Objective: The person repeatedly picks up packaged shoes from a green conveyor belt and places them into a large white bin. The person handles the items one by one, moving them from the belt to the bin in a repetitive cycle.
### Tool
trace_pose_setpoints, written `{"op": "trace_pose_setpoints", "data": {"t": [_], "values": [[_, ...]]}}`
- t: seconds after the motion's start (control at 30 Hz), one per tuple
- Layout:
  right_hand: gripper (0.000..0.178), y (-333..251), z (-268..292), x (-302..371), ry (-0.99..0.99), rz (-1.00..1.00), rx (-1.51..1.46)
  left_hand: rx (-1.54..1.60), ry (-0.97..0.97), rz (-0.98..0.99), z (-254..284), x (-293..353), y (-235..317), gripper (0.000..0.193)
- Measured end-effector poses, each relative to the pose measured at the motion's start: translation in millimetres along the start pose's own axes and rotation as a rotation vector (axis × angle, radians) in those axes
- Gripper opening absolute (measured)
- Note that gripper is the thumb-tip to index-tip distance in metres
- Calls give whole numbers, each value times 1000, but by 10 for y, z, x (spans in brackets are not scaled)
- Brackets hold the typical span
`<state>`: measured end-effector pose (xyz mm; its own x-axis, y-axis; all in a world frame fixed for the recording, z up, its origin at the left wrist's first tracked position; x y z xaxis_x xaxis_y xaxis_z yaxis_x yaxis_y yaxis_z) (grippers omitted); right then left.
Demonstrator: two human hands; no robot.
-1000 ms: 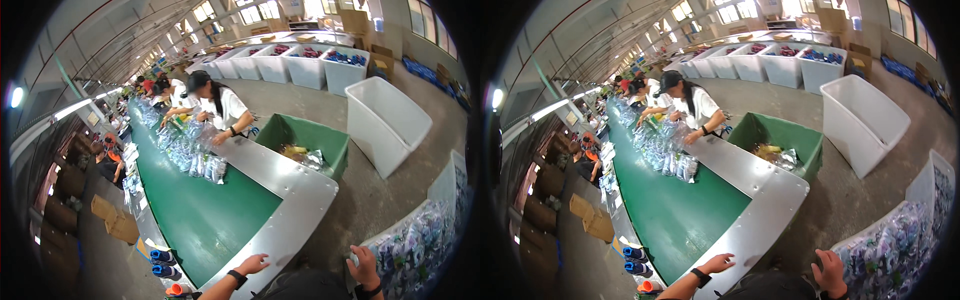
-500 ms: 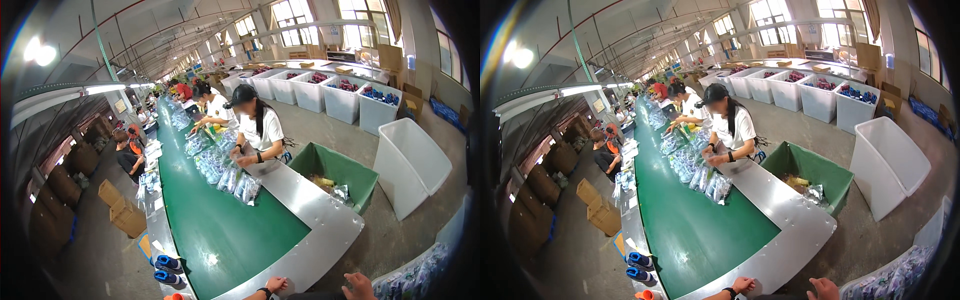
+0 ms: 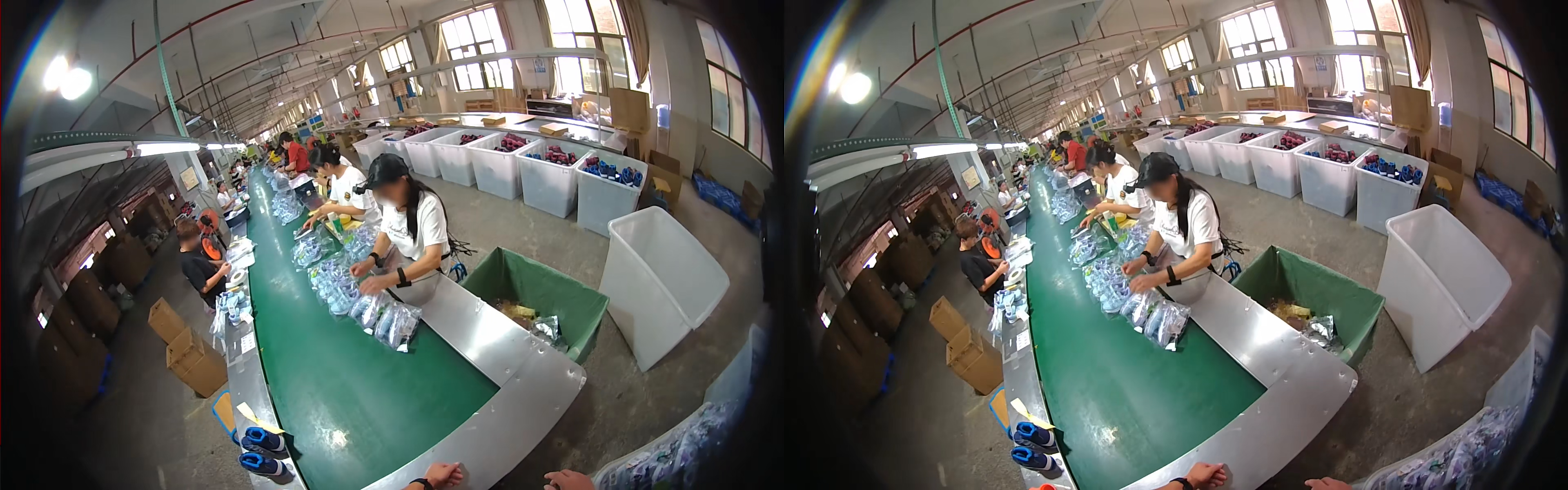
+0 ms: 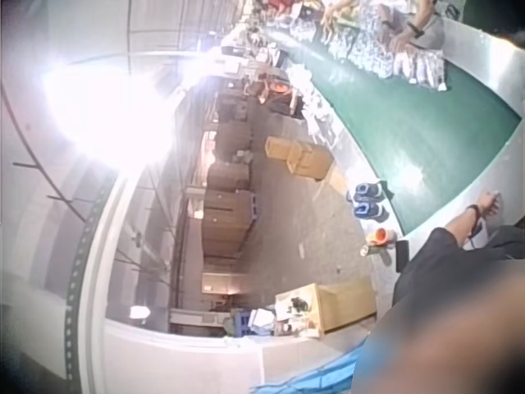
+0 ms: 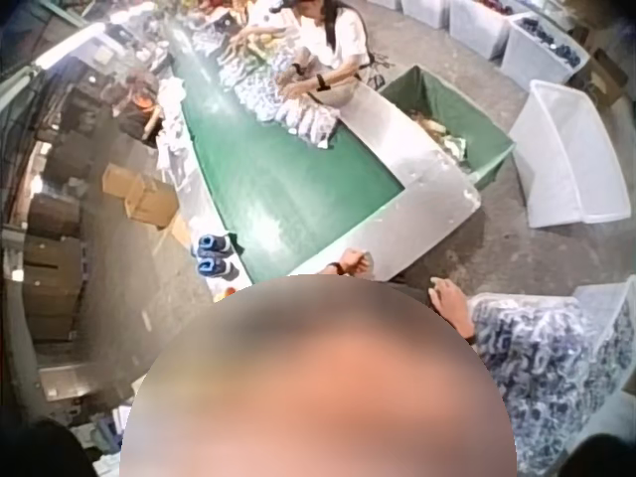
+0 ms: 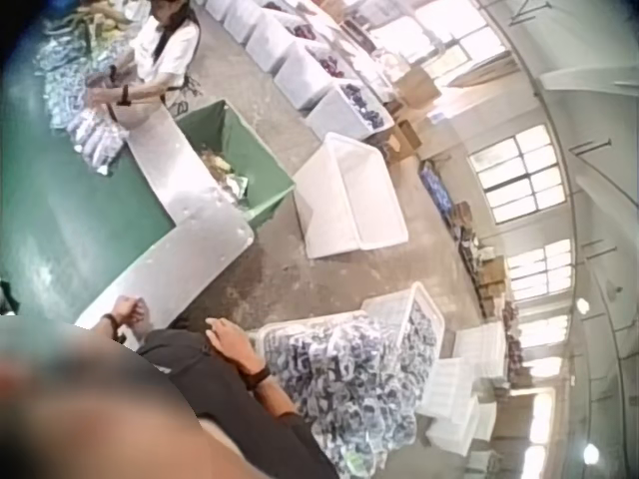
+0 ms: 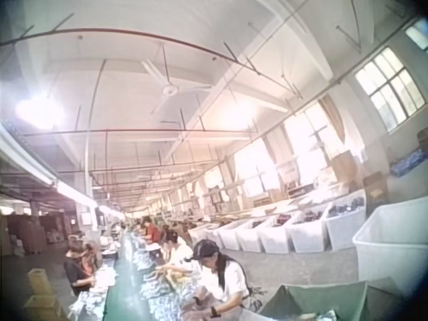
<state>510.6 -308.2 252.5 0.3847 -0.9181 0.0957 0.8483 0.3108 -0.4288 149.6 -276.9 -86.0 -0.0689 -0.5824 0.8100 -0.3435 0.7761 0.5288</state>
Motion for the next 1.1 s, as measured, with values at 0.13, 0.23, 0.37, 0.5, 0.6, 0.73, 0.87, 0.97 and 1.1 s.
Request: {"op": "trace_pose_setpoints", "data": {"t": [0.13, 0.23, 0.37, 0.5, 0.6, 0.73, 0.87, 0.97, 1.1], "values": [[32, -11, -23, 67, 5, -17, 2, -34, -10, 43, 50, -44, -37, 42], [32, -22, -21, 96, 1, -31, -1, -81, -26, 128, 97, -77, -74, 41], [32, -41, -5, 114, 11, -34, -20, -88, -25, 108, 107, -82, -62, 41], [32, -45, -11, 121, 11, -33, -19, -88, -36, 81, 52, -32, -45, 41], [32, -40, -14, 119, 19, -30, -7, -95, -26, 86, 36, 1, -31, 43], [32, -33, -22, 106, 9, -34, 12, -94, -44, 85, 27, 3, -22, 42], [31, -26, -32, 94, -3, -36, 6, -63, -47, 84, 37, -17, -45, 42], [31, -11, -50, 90, -14, -46, 1, -49, -57, 84, 41, -32, -55, 41], [31, -15, -45, 76, 6, -26, 2, -55, -49, 95, 54, -40, -59, 41]]}}
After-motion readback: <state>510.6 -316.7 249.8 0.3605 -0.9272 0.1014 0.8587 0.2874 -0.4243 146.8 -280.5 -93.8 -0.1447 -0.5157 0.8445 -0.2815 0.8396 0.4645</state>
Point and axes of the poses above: each hand's wrist, its own x-axis away from the middle knuckle, its own z-axis out of the back of the hand, y = z × x, the point moved 6 cm from there along -x, towards the middle knuckle, and after that the axes turned 14 degrees about x, right-handed, at the moved point
